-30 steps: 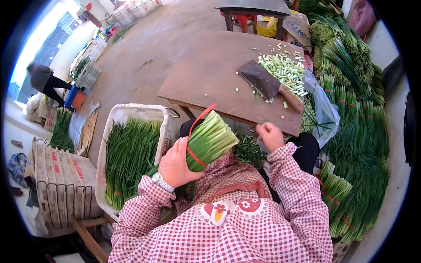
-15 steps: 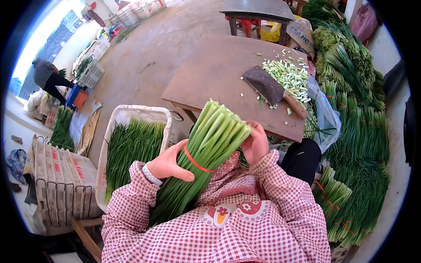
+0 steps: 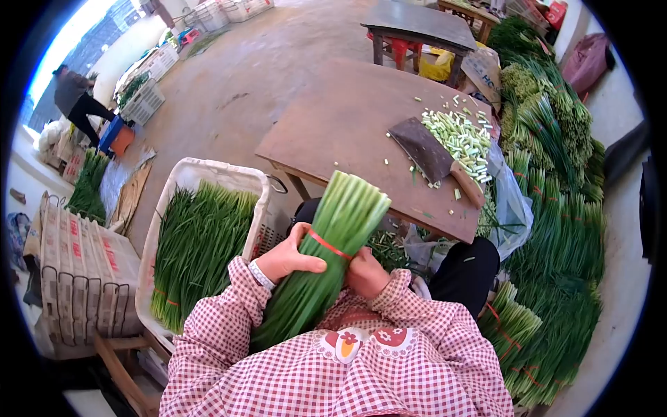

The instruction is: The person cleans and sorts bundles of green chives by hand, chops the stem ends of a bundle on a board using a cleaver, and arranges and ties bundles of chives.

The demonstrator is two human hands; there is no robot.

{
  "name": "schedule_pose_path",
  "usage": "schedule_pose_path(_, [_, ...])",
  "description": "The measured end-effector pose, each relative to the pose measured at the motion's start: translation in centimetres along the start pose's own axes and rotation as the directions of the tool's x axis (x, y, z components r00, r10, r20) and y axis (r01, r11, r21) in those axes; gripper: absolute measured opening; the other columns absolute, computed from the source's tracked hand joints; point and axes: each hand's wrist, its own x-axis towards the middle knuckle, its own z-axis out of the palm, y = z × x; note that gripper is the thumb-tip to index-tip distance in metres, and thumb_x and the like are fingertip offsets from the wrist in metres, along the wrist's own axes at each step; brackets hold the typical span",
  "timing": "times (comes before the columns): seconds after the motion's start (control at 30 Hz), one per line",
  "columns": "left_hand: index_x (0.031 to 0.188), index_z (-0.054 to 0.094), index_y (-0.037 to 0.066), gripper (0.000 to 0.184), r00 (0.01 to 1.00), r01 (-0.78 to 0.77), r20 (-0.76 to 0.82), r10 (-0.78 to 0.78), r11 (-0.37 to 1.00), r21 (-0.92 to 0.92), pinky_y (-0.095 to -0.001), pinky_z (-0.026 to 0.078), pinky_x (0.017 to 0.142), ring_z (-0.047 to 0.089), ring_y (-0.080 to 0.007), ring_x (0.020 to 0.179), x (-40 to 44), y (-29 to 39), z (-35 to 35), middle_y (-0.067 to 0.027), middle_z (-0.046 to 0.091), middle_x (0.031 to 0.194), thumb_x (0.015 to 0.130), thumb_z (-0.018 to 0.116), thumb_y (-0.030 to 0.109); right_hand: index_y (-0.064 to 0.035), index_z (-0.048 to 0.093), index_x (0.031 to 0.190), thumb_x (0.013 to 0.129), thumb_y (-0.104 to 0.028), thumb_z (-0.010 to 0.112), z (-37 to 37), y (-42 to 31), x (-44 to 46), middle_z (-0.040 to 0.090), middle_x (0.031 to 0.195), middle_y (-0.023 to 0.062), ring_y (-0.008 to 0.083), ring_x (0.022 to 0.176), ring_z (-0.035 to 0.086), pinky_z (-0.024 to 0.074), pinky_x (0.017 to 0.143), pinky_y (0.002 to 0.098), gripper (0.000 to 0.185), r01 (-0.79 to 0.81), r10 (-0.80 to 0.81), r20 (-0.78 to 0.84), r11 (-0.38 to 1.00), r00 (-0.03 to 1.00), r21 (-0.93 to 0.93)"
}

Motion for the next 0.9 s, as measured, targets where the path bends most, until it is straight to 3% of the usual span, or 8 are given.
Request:
schedule_pose_path(0.03, [0.135, 0.026, 0.000, 0.094, 1.000, -0.008, -0.016, 0.008, 1.000, -0.012, -0.0314, 0.035, 0.100, 0.043, -0.0185, 0.116, 0.2, -0.1, 0.3, -0.0105, 0.045, 0.124, 0.062, 0.081, 0.022, -0.0012, 0.036, 0.134, 0.073, -0.034, 0.077, 0.6, -0.3, -0.4, 0.042, 0.134, 0.0112, 0.0221, 0.125, 0.039, 0.0309, 0.104, 0.0374, 0.081, -0.004, 0.007, -0.117, 1.000, 0.993, 0.031])
schedule_pose_path(0.2, [0.134, 0.026, -0.001, 0.103, 0.945, -0.324, 0.089, 0.316, 0.855, 0.405, -0.0328, 0.037, 0.098, 0.045, -0.0223, 0.114, -2.2, -0.1, 0.6, -0.0144, 0.047, 0.121, 0.057, 0.087, 0.030, 0.0041, 0.039, 0.130, 0.071, -0.010, 0.067, 1.9, -1.2, -1.6, 0.052, 0.124, 0.0108, 0.0209, 0.113, 0.051, 0.0395, 0.097, 0.0338, 0.066, 0.068, -0.108, -0.162, 0.970, 0.981, -0.233])
schedule_pose_path(0.27, [0.138, 0.023, 0.001, 0.106, 0.938, -0.304, 0.214, 0.274, 0.945, 0.124, -0.0327, 0.033, 0.101, 0.043, -0.0221, 0.117, -4.1, 0.2, 1.5, -0.0124, 0.046, 0.126, 0.057, 0.087, 0.028, 0.0037, 0.040, 0.129, 0.071, -0.005, 0.064, 2.8, -2.0, -2.0, 0.053, 0.123, 0.0095, 0.0201, 0.111, 0.053, 0.0414, 0.095, 0.0330, 0.063, 0.057, -0.118, -0.157, 0.935, 0.980, -0.351])
schedule_pose_path(0.5, [0.136, 0.025, 0.001, 0.106, 0.849, -0.251, -0.337, 0.407, 0.872, 0.421, -0.0361, 0.042, 0.093, 0.054, -0.0276, 0.109, -10.9, 1.5, 4.1, -0.0204, 0.052, 0.120, 0.054, 0.086, 0.031, 0.0022, 0.044, 0.126, 0.064, -0.013, 0.082, 8.7, -3.3, 0.1, 0.056, 0.119, 0.0110, 0.0209, 0.109, 0.055, 0.0434, 0.094, 0.0347, 0.075, 0.084, -0.075, 0.038, 0.924, 0.996, -0.374])
schedule_pose_path(0.63, [0.136, 0.029, 0.001, 0.099, 0.838, -0.298, -0.348, 0.421, 0.886, 0.354, -0.0336, 0.043, 0.094, 0.055, -0.0211, 0.109, -12.6, 0.0, 0.8, -0.0152, 0.056, 0.118, 0.056, 0.085, 0.022, 0.0029, 0.037, 0.130, 0.067, -0.014, 0.080, 10.2, -2.2, 3.1, 0.053, 0.120, 0.0125, 0.0231, 0.108, 0.054, 0.0445, 0.092, 0.0360, 0.078, 0.077, 0.064, 0.217, 0.808, 0.974, -0.584])
schedule_pose_path(0.73, [0.136, 0.034, 0.000, 0.093, 0.939, -0.243, -0.228, 0.257, 0.966, 0.089, -0.0332, 0.033, 0.103, 0.044, -0.0155, 0.117, -15.2, -0.5, -5.4, -0.0067, 0.049, 0.128, 0.060, 0.084, 0.013, 0.0004, 0.034, 0.134, 0.075, -0.018, 0.074, 10.5, -3.5, 4.2, 0.048, 0.123, 0.0127, 0.0208, 0.110, 0.050, 0.0441, 0.091, 0.0346, 0.074, -0.279, 0.415, 0.181, 0.819, 0.892, -0.502])
schedule_pose_path(0.8, [0.138, 0.033, 0.001, 0.094, 0.975, -0.087, -0.203, 0.089, 0.996, 0.016, -0.0327, 0.033, 0.103, 0.044, -0.0145, 0.117, -18.7, -1.2, -9.7, -0.0068, 0.049, 0.130, 0.060, 0.084, 0.013, 0.0001, 0.041, 0.131, 0.078, -0.013, 0.070, 7.8, -5.7, 3.7, 0.052, 0.118, 0.0113, 0.0191, 0.107, 0.051, 0.0445, 0.090, 0.0329, 0.061, -0.132, 0.380, 0.192, 0.679, 0.905, -0.722])
schedule_pose_path(0.9, [0.135, 0.036, 0.000, 0.092, 0.938, 0.125, -0.338, -0.071, 0.982, 0.141, -0.0330, 0.036, 0.101, 0.048, -0.0160, 0.114, -24.4, -4.2, -16.1, -0.0076, 0.052, 0.126, 0.057, 0.084, 0.012, -0.0006, 0.049, 0.124, 0.081, -0.009, 0.063, 1.8, -10.2, 0.8, 0.058, 0.106, 0.0084, 0.0169, 0.097, 0.056, 0.0467, 0.084, 0.0299, 0.046, -0.278, 0.297, -0.088, 0.693, 0.951, -0.665])
